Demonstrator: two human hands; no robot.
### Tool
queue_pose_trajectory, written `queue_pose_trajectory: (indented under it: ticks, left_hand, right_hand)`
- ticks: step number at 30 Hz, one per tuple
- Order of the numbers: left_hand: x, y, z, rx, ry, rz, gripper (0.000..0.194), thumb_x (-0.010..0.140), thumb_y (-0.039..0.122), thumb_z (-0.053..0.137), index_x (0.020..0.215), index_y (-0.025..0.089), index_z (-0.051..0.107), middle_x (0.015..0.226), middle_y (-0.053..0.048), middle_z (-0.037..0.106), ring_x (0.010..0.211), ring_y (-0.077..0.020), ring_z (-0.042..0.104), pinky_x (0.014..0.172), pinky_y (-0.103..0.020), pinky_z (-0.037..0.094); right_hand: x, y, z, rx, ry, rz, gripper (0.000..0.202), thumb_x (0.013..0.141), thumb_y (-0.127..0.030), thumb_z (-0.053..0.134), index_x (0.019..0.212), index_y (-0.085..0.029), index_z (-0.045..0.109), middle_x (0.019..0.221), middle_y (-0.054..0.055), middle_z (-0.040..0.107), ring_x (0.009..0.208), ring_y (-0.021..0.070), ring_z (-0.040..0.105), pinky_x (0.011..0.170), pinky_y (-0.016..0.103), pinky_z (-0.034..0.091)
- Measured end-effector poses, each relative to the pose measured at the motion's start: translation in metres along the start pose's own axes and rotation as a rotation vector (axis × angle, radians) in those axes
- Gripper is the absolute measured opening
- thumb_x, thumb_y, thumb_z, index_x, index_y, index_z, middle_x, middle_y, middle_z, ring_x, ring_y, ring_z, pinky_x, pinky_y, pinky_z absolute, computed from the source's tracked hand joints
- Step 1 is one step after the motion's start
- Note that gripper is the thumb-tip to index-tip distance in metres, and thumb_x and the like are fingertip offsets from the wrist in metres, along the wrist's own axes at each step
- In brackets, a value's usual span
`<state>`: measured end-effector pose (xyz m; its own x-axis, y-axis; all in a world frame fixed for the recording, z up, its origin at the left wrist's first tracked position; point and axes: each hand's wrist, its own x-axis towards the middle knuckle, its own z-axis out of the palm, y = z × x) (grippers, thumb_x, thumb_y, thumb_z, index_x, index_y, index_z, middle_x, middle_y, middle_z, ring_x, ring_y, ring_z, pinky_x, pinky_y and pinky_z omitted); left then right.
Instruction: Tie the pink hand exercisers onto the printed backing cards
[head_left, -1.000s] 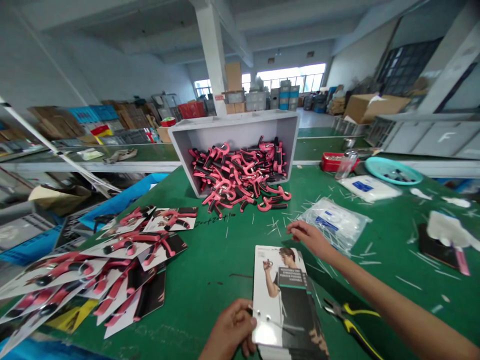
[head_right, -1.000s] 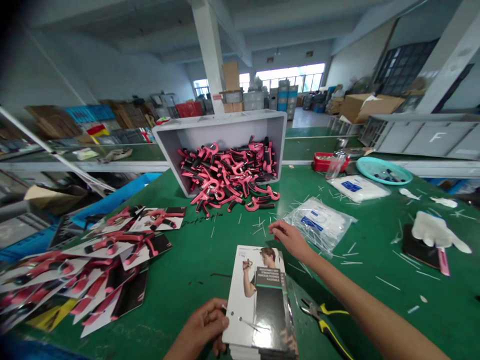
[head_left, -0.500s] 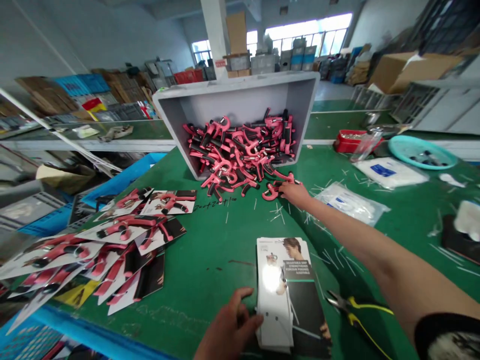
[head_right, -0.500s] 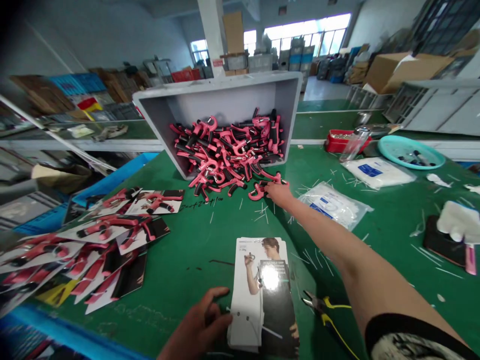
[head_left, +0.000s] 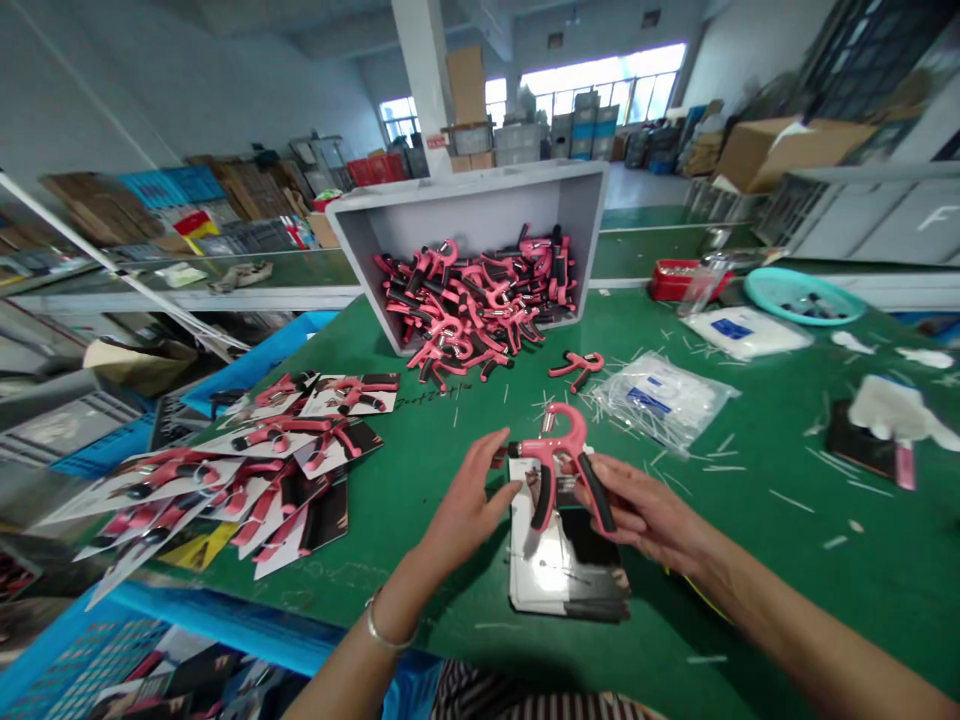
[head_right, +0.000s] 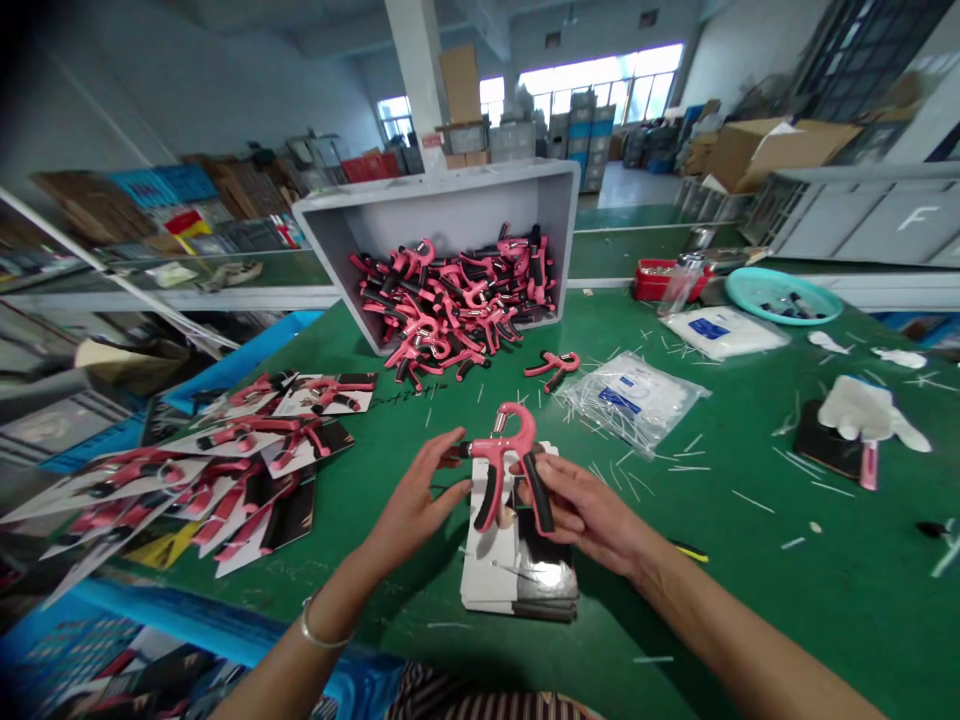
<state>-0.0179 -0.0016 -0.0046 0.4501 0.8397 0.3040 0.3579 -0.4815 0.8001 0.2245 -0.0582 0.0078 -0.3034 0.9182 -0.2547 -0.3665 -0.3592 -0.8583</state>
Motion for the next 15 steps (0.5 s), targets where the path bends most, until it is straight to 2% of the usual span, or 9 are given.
queue_pose_trajectory:
  ticks: [2, 4, 6, 7, 9, 11, 12, 15]
  left_hand:
    - [-0.002, -0.008, 0.005, 0.006, -0.047, 0.008, 0.04, 0.09, 0.023, 0.055, 0.13, 0.024, 0.054, 0.122, -0.008, 0.06, 0.104, -0.0193, 0.059, 0.095, -0.034, 0.045]
    - [-0.009, -0.017, 0.011, 0.024, -0.072, 0.009, 0.029, 0.091, 0.025, 0.054, 0.119, 0.024, 0.062, 0.113, -0.007, 0.065, 0.102, -0.0203, 0.059, 0.094, -0.035, 0.045]
    - [-0.019, -0.023, 0.017, 0.064, -0.106, 0.01, 0.027, 0.091, 0.027, 0.055, 0.116, 0.024, 0.063, 0.11, -0.007, 0.066, 0.103, -0.0216, 0.057, 0.096, -0.038, 0.042]
    - [-0.024, -0.025, 0.019, 0.093, -0.131, 0.012, 0.026, 0.091, 0.027, 0.056, 0.115, 0.024, 0.064, 0.109, -0.006, 0.067, 0.104, -0.0222, 0.056, 0.097, -0.039, 0.041]
    - [-0.033, -0.027, 0.023, 0.149, -0.172, 0.014, 0.024, 0.089, 0.029, 0.059, 0.112, 0.024, 0.065, 0.108, -0.006, 0.065, 0.105, -0.0231, 0.054, 0.097, -0.04, 0.039]
    - [-0.036, -0.026, 0.025, 0.177, -0.172, 0.008, 0.024, 0.089, 0.031, 0.06, 0.111, 0.024, 0.065, 0.11, -0.006, 0.063, 0.107, -0.0235, 0.051, 0.097, -0.04, 0.037]
    - [-0.035, -0.024, 0.025, 0.179, -0.155, 0.005, 0.024, 0.09, 0.032, 0.059, 0.111, 0.023, 0.065, 0.111, -0.006, 0.062, 0.108, -0.0233, 0.051, 0.097, -0.04, 0.037]
    - [-0.021, -0.019, 0.028, 0.182, -0.086, 0.014, 0.024, 0.095, 0.029, 0.048, 0.113, 0.022, 0.063, 0.11, -0.007, 0.061, 0.107, -0.0214, 0.051, 0.099, -0.039, 0.035]
  right_hand:
    - [-0.008, 0.022, 0.008, 0.069, 0.005, 0.046, 0.027, 0.089, -0.045, 0.06, 0.099, -0.019, 0.06, 0.082, 0.001, 0.06, 0.043, 0.0012, 0.013, 0.037, 0.015, 0.024]
    - [-0.009, 0.034, 0.006, -0.011, 0.007, 0.075, 0.033, 0.091, -0.05, 0.055, 0.095, -0.018, 0.062, 0.08, 0.001, 0.059, 0.042, 0.0019, 0.017, 0.038, 0.016, 0.025]
    - [-0.009, 0.039, -0.005, -0.291, 0.032, 0.073, 0.042, 0.092, -0.056, 0.047, 0.088, -0.017, 0.062, 0.073, 0.001, 0.059, 0.042, 0.0045, 0.025, 0.04, 0.019, 0.027]
    - [-0.01, 0.039, -0.011, -0.498, 0.087, 0.044, 0.045, 0.093, -0.057, 0.045, 0.083, -0.017, 0.062, 0.069, 0.001, 0.058, 0.043, 0.0069, 0.032, 0.042, 0.021, 0.03]
    - [-0.015, 0.038, -0.023, -0.93, 0.285, -0.069, 0.042, 0.092, -0.055, 0.047, 0.074, -0.019, 0.06, 0.065, 0.002, 0.057, 0.052, 0.0134, 0.046, 0.051, 0.026, 0.038]
    - [-0.022, 0.038, -0.028, -1.204, 0.417, -0.195, 0.031, 0.093, -0.045, 0.05, 0.077, -0.02, 0.06, 0.072, 0.003, 0.06, 0.066, 0.0188, 0.055, 0.063, 0.03, 0.043]
    - [-0.026, 0.039, -0.026, -1.257, 0.408, -0.247, 0.024, 0.094, -0.04, 0.05, 0.083, -0.021, 0.061, 0.079, 0.004, 0.062, 0.073, 0.0203, 0.058, 0.069, 0.031, 0.045]
    - [-0.032, 0.047, -0.011, -1.244, 0.21, -0.354, 0.013, 0.094, -0.027, 0.051, 0.1, -0.024, 0.063, 0.099, 0.006, 0.062, 0.092, 0.0209, 0.059, 0.083, 0.034, 0.046]
